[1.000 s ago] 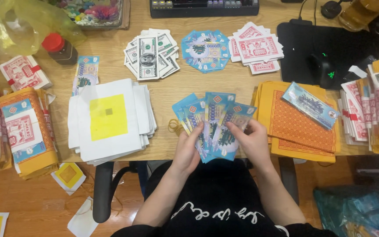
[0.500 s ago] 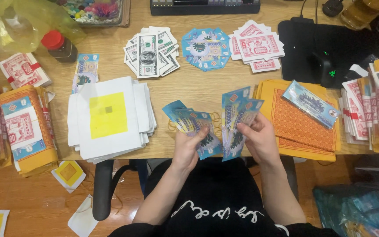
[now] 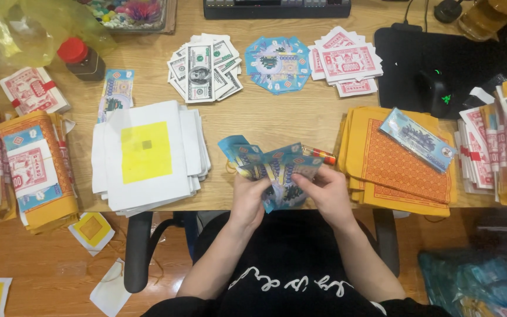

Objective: Sorting and counting stacks of paper money on a desk

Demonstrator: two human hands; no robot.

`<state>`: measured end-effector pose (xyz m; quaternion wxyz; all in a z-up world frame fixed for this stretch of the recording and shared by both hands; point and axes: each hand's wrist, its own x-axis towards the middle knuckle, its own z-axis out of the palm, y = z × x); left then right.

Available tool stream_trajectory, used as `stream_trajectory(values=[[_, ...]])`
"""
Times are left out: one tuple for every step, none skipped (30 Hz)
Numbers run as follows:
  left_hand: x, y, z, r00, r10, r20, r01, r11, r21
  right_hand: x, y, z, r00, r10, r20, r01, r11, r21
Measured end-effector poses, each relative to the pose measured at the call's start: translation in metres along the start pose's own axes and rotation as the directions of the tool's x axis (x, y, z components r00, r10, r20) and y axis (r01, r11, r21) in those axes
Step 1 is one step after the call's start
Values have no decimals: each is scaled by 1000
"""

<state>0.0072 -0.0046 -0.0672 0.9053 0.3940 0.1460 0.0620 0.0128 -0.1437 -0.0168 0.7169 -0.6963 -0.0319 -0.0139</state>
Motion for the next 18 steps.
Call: stream_trajectory(values=[[0,2,1,1000,1,1,-1,1000,-1,1,1,2,1000,-2,0,2,1000,0],[0,3,3,1000,-7,25,6,1000,21,1,3,3,1000,3,-19,-2,1000,23],[-1,5,3,999,-15,46,13,999,44,1,4,5,999,9,-37,-7,999,46],[-4,12,8,999,-14,46,12,999,44,1,3,4,999,9,-36,-7,999,46],[-6,18,12,997,-53,48,51,998,41,1,2,3,998,58,-33,-56,997,60],[-8,25,17,995,-91,50,89,995,38,2,0,1,994,108,-30,-105,992,75],[-10,27,20,995,-91,50,89,995,37,3,-1,4,994,108,-30,-105,992,74],[-11,29,22,990,-130,48,129,991,25,4,-3,6,993,115,-43,-111,991,77],[-13,32,24,985,-169,46,168,986,14,4,-5,8,991,122,-55,-118,990,80],[-15,36,27,984,-170,46,169,985,14,5,-1,5,991,123,-56,-118,990,80],[-16,40,30,977,-213,18,213,977,-30,6,2,2,989,114,-92,-107,991,79],[-17,45,33,966,-257,-7,255,964,-76,8,5,0,986,106,-128,-96,992,78],[-15,46,31,966,-257,-8,256,964,-76,8,4,-1,986,107,-128,-98,992,78],[-13,47,29,969,-249,-6,249,968,-31,7,3,-1,983,114,-144,-102,991,85],[-11,48,28,971,-240,-1,240,971,15,7,1,-2,980,120,-161,-106,990,92],[-14,53,34,971,-241,-1,241,970,15,6,-1,0,980,120,-162,-106,990,92],[-17,60,40,976,-214,-48,216,975,53,5,-4,2,984,106,-140,-98,993,64],[-20,66,45,978,-185,-94,193,977,92,4,-7,3,989,94,-118,-90,995,37]])
